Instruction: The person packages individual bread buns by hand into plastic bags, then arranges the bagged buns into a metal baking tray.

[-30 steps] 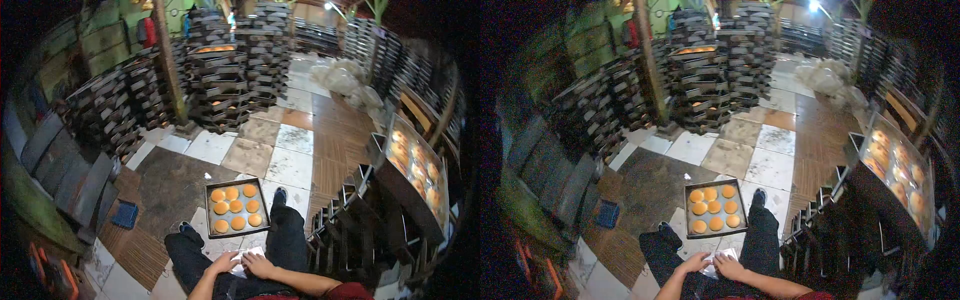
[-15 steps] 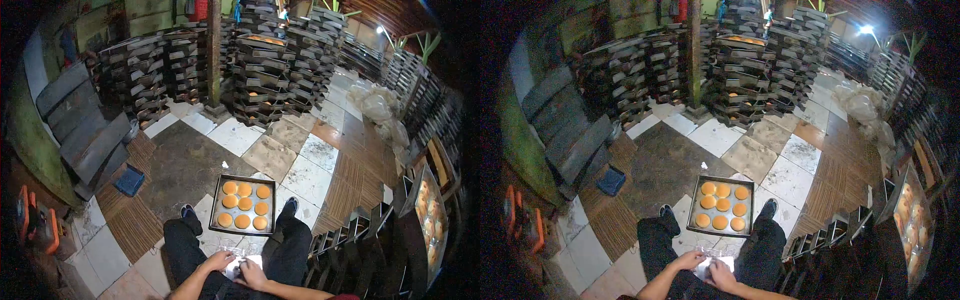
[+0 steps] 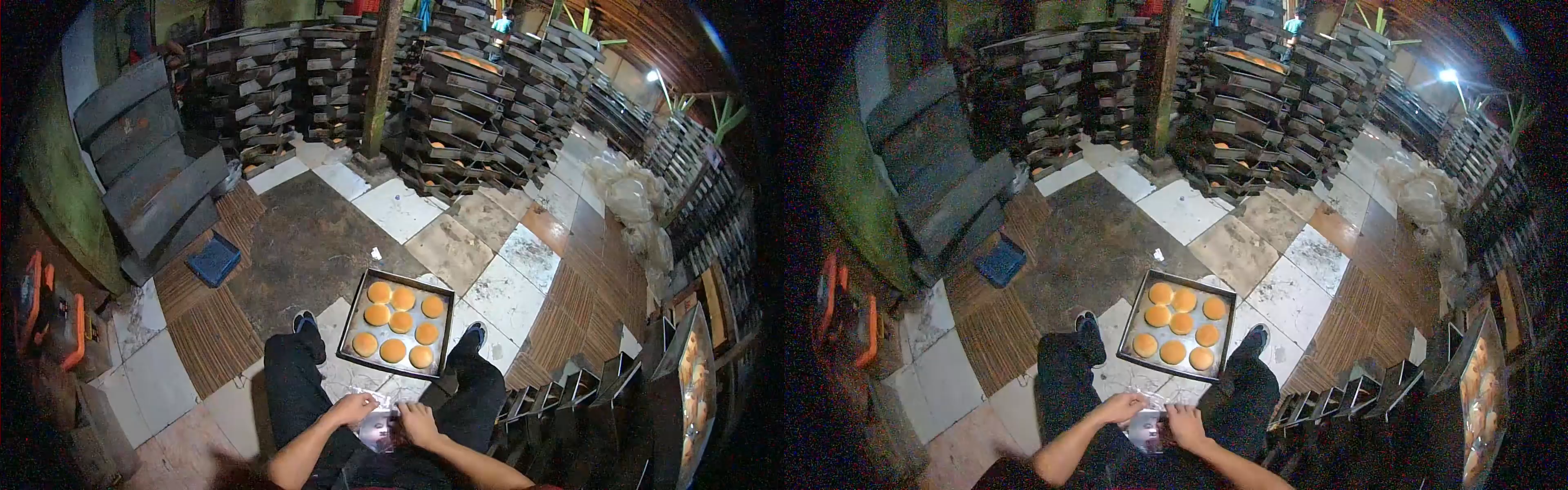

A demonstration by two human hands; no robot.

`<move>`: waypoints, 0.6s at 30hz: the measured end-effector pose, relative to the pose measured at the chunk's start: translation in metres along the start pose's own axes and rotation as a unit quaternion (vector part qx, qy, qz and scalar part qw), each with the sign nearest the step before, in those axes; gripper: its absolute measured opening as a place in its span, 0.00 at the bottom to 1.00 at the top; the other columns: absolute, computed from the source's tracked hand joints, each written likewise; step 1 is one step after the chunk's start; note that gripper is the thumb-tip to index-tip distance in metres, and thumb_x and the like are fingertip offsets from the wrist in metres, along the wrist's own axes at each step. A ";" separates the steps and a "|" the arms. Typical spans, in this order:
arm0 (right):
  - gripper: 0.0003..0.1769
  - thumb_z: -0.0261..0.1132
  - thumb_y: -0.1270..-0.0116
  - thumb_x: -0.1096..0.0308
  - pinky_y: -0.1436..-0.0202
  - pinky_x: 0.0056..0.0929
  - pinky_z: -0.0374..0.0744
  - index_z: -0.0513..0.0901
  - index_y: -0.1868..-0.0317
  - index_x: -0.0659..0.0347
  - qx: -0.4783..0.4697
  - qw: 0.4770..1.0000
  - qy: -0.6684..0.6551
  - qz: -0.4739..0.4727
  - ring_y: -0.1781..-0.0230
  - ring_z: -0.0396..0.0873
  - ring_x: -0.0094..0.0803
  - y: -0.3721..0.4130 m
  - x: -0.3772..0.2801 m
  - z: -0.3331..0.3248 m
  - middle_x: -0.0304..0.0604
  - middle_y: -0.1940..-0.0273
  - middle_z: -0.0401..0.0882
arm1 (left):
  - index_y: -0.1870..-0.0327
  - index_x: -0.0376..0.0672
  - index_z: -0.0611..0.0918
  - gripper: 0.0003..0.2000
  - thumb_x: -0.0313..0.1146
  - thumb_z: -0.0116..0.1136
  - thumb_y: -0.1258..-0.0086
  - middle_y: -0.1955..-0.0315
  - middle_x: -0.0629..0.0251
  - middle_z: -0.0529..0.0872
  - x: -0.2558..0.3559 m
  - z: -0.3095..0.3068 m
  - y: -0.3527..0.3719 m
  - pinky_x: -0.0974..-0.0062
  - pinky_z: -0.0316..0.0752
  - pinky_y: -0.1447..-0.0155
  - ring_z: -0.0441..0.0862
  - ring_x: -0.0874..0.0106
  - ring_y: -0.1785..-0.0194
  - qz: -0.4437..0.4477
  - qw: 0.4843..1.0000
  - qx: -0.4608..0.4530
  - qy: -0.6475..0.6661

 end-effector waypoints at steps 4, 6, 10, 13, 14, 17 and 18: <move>0.12 0.54 0.47 0.75 0.52 0.40 0.71 0.70 0.60 0.64 -0.054 0.995 -0.063 -0.049 0.56 0.71 0.48 -0.002 0.003 -0.005 0.52 0.61 0.72 | 0.57 0.39 0.80 0.19 0.47 0.52 0.37 0.66 0.50 0.83 0.005 -0.014 0.004 0.66 0.74 0.54 0.81 0.57 0.59 -0.005 1.000 0.014 -0.027; 0.11 0.54 0.47 0.75 0.52 0.41 0.71 0.70 0.61 0.64 -0.059 0.995 -0.062 -0.055 0.56 0.71 0.48 -0.001 0.006 0.003 0.52 0.62 0.72 | 0.56 0.39 0.80 0.20 0.48 0.52 0.37 0.65 0.50 0.83 0.003 -0.010 0.003 0.66 0.74 0.55 0.82 0.58 0.60 -0.009 1.000 0.022 -0.004; 0.11 0.58 0.48 0.72 0.55 0.41 0.71 0.70 0.64 0.65 -0.022 0.991 -0.075 -0.106 0.59 0.71 0.49 -0.001 0.009 0.018 0.52 0.65 0.71 | 0.53 0.39 0.79 0.23 0.51 0.51 0.37 0.63 0.50 0.83 0.012 0.000 -0.001 0.66 0.73 0.52 0.81 0.57 0.58 0.065 0.991 -0.077 -0.087; 0.10 0.56 0.46 0.71 0.54 0.40 0.72 0.71 0.64 0.65 -0.016 0.990 -0.102 -0.092 0.58 0.71 0.49 0.004 0.004 0.008 0.51 0.65 0.71 | 0.51 0.43 0.79 0.24 0.54 0.51 0.37 0.59 0.49 0.81 0.014 0.002 0.007 0.64 0.71 0.48 0.79 0.55 0.54 0.115 0.968 0.026 -0.223; 0.10 0.56 0.46 0.71 0.54 0.40 0.72 0.71 0.64 0.65 -0.019 0.990 -0.103 -0.094 0.58 0.71 0.49 0.006 0.005 0.009 0.51 0.65 0.71 | 0.51 0.45 0.79 0.24 0.55 0.50 0.37 0.56 0.50 0.81 0.005 0.010 0.001 0.63 0.69 0.46 0.77 0.54 0.51 0.134 0.979 0.039 -0.148; 0.10 0.57 0.47 0.71 0.52 0.38 0.72 0.72 0.63 0.64 -0.067 0.985 -0.080 -0.135 0.57 0.71 0.47 0.012 -0.002 0.012 0.50 0.62 0.71 | 0.52 0.44 0.79 0.23 0.54 0.49 0.35 0.58 0.50 0.81 -0.017 0.030 -0.004 0.63 0.70 0.47 0.78 0.55 0.52 0.097 0.982 -0.136 -0.084; 0.12 0.57 0.47 0.71 0.51 0.37 0.71 0.73 0.61 0.63 -0.059 0.983 -0.061 -0.161 0.56 0.71 0.46 0.017 -0.008 0.009 0.49 0.60 0.71 | 0.52 0.43 0.78 0.22 0.53 0.47 0.34 0.58 0.51 0.81 -0.022 0.033 -0.004 0.65 0.71 0.48 0.78 0.56 0.53 0.137 0.976 -0.149 -0.077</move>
Point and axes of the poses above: each hand's wrist, its own y-axis away from the middle knuckle, its own z-axis out of the palm, x = y × z, the point moved 6 cm from there along -y, towards the middle knuckle
